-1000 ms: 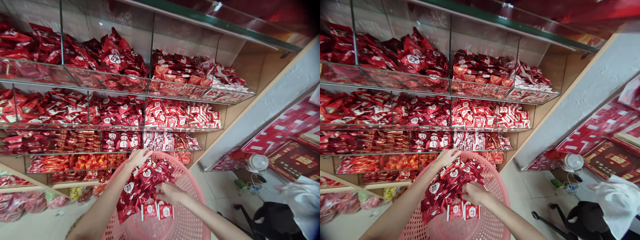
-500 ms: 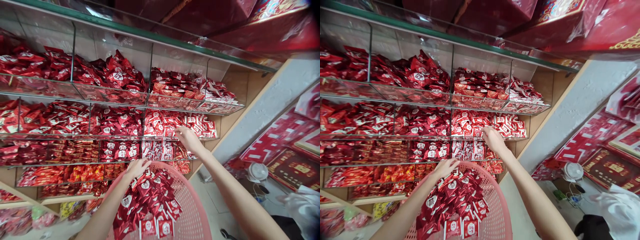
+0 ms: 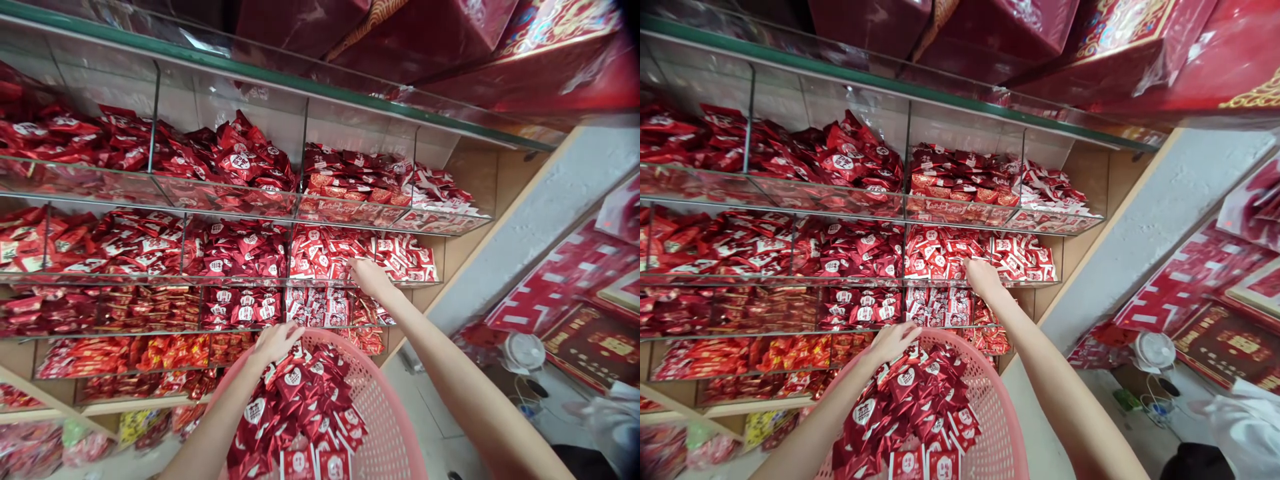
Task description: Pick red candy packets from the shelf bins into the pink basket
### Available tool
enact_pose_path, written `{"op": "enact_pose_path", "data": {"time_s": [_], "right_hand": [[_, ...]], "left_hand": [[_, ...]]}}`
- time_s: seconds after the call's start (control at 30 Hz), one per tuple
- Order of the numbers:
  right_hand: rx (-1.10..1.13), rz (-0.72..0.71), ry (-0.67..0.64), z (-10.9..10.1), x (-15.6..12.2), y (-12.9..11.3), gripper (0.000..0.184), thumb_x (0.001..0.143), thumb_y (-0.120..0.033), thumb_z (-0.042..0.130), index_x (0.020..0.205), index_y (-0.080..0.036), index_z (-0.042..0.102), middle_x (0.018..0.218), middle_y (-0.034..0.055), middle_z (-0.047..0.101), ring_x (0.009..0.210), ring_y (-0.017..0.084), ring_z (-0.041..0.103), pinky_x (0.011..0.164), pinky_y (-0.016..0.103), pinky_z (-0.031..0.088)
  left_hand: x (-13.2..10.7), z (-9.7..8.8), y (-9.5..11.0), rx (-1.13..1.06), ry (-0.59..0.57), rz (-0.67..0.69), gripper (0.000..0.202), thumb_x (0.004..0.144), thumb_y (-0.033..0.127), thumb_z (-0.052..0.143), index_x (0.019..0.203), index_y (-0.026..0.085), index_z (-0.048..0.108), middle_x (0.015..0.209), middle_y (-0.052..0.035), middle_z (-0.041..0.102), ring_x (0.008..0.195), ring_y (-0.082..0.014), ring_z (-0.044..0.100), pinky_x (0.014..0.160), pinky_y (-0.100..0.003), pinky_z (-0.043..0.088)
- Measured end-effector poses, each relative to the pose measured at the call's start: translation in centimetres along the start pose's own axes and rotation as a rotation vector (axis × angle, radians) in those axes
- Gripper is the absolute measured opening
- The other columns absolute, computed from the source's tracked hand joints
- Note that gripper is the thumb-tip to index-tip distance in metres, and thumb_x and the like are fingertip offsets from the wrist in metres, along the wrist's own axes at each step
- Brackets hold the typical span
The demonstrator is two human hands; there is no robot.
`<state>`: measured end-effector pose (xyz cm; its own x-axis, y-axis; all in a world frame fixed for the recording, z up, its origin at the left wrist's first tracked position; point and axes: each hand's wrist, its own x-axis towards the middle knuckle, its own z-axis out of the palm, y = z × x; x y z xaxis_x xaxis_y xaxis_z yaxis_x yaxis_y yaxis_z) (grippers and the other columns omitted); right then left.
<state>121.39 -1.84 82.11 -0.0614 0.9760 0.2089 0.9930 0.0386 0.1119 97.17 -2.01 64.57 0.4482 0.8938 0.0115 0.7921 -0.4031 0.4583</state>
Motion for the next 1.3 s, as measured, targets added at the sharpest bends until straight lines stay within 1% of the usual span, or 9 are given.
{"op": "enact_pose_path", "data": {"time_s": [0.13,0.27,0.4,0.6,0.73,0.83,0.97,1.1,1.3], "right_hand": [[0.157,-0.044,0.116,-0.4,-1.1,0.5,0.021,0.089,-0.021,0.042,0.096,-0.019,0.061,0.09,0.0084,0.067,0.086,0.02,0.061,0.069,0.026,0.039],[0.314,-0.127,0.469,-0.1,-3.8,0.5,0.024,0.091,-0.027,0.039,0.098,-0.019,0.06,0.091,0.0068,0.065,0.08,0.017,0.061,0.068,0.026,0.043],[0.403,-0.255,0.769,1.9,-7.1,-0.5,0.025,0.091,-0.023,0.041,0.107,-0.019,0.059,0.096,0.0088,0.065,0.09,0.016,0.062,0.079,0.028,0.048],[0.458,-0.357,0.85,5.5,-10.6,-2.2,0.028,0.087,-0.016,0.048,0.113,-0.022,0.059,0.098,0.0079,0.068,0.09,0.016,0.064,0.079,0.028,0.053],[0.627,-0.298,0.764,7.3,-12.1,-4.0,0.024,0.087,-0.017,0.047,0.108,-0.021,0.06,0.096,0.0078,0.067,0.089,0.016,0.064,0.079,0.029,0.052],[0.826,-0.133,0.54,8.8,-12.8,-6.0,0.019,0.09,-0.025,0.044,0.099,-0.021,0.06,0.09,0.0066,0.065,0.083,0.017,0.062,0.075,0.029,0.05],[1.001,0.031,0.217,11.6,-13.2,-7.8,0.025,0.09,-0.037,0.042,0.08,-0.02,0.058,0.079,0.0037,0.062,0.074,0.017,0.058,0.068,0.028,0.046],[1.127,0.074,0.083,14.4,-13.1,-8.3,0.032,0.086,-0.045,0.043,0.072,-0.019,0.054,0.073,0.0029,0.058,0.073,0.017,0.055,0.068,0.028,0.044],[1.455,0.201,-0.082,16.3,-11.4,-7.8,0.039,0.074,-0.057,0.053,0.065,-0.02,0.046,0.055,-0.004,0.046,0.048,0.012,0.045,0.049,0.026,0.042]], "left_hand": [[0.1,0.0,0.1,0.006,-0.002,0.001,0.062,0.084,0.068,0.016,0.104,0.03,0.061,0.093,-0.003,0.069,0.088,-0.0238,0.063,0.075,-0.031,0.042],[0.1,-0.1,0.2,0.005,-0.004,-0.01,0.061,0.084,0.067,0.017,0.104,0.029,0.061,0.093,-0.003,0.069,0.087,-0.0232,0.063,0.074,-0.03,0.042],[0.1,0.0,0.2,-0.003,-0.01,-0.02,0.061,0.084,0.067,0.019,0.106,0.028,0.06,0.094,-0.0041,0.069,0.09,-0.0241,0.063,0.077,-0.031,0.042],[0.0,0.2,0.1,-0.018,0.001,-0.025,0.06,0.085,0.067,0.02,0.106,0.027,0.06,0.094,-0.0053,0.069,0.09,-0.0259,0.063,0.076,-0.032,0.041],[-0.1,0.1,0.2,-0.052,-0.02,-0.042,0.054,0.085,0.065,0.026,0.104,0.027,0.06,0.093,-0.0031,0.069,0.09,-0.0237,0.062,0.077,-0.03,0.04],[-0.1,-0.1,0.1,-0.066,-0.034,-0.025,0.052,0.085,0.065,0.027,0.103,0.029,0.059,0.094,-0.0019,0.068,0.088,-0.023,0.062,0.076,-0.029,0.041],[-0.2,-0.4,0.0,-0.068,-0.055,0.014,0.049,0.084,0.064,0.03,0.106,0.031,0.058,0.095,-0.0009,0.068,0.088,-0.0222,0.062,0.074,-0.028,0.041],[0.0,-0.6,-0.5,-0.133,-0.071,0.039,0.043,0.084,0.058,0.035,0.113,0.033,0.055,0.099,0.0018,0.067,0.088,-0.0194,0.061,0.075,-0.026,0.04],[0.7,-0.2,-1.9,-0.211,-0.16,0.044,0.034,0.084,0.051,0.038,0.107,0.029,0.052,0.074,0.0063,0.062,0.066,-0.0129,0.055,0.066,-0.023,0.038]]}}
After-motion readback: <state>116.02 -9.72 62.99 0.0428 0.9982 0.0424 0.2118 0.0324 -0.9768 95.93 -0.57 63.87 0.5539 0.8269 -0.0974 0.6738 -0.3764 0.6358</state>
